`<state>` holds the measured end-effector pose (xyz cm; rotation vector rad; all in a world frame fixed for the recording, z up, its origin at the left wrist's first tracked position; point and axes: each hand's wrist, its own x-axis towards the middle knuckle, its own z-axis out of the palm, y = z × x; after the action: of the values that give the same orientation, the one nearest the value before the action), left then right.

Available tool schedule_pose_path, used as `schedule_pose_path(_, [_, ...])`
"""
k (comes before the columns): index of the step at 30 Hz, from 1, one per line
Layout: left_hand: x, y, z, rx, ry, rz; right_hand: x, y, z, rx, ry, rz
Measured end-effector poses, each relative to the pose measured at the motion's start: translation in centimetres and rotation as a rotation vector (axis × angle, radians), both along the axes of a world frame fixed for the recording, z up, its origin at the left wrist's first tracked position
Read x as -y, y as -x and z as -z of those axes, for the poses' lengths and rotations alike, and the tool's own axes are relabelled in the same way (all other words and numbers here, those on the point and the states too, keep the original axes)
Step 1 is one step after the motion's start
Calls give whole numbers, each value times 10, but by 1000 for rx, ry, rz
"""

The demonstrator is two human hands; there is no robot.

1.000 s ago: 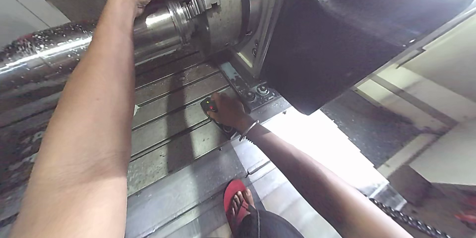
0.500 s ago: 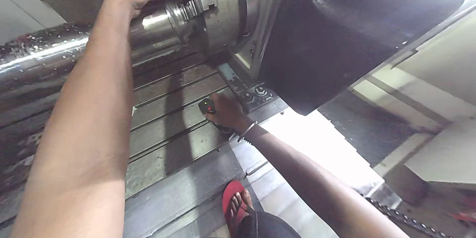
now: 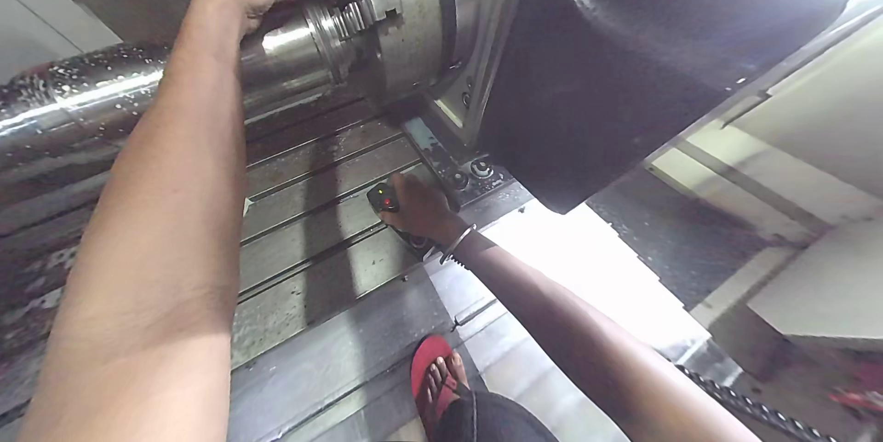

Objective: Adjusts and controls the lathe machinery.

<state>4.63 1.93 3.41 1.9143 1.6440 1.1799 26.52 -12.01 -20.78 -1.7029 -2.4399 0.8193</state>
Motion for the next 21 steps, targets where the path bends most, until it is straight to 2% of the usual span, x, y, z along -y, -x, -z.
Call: schedule_pose_path(21, [0,2,1,-37,-57,23,1,-1,-4,16,25,-5])
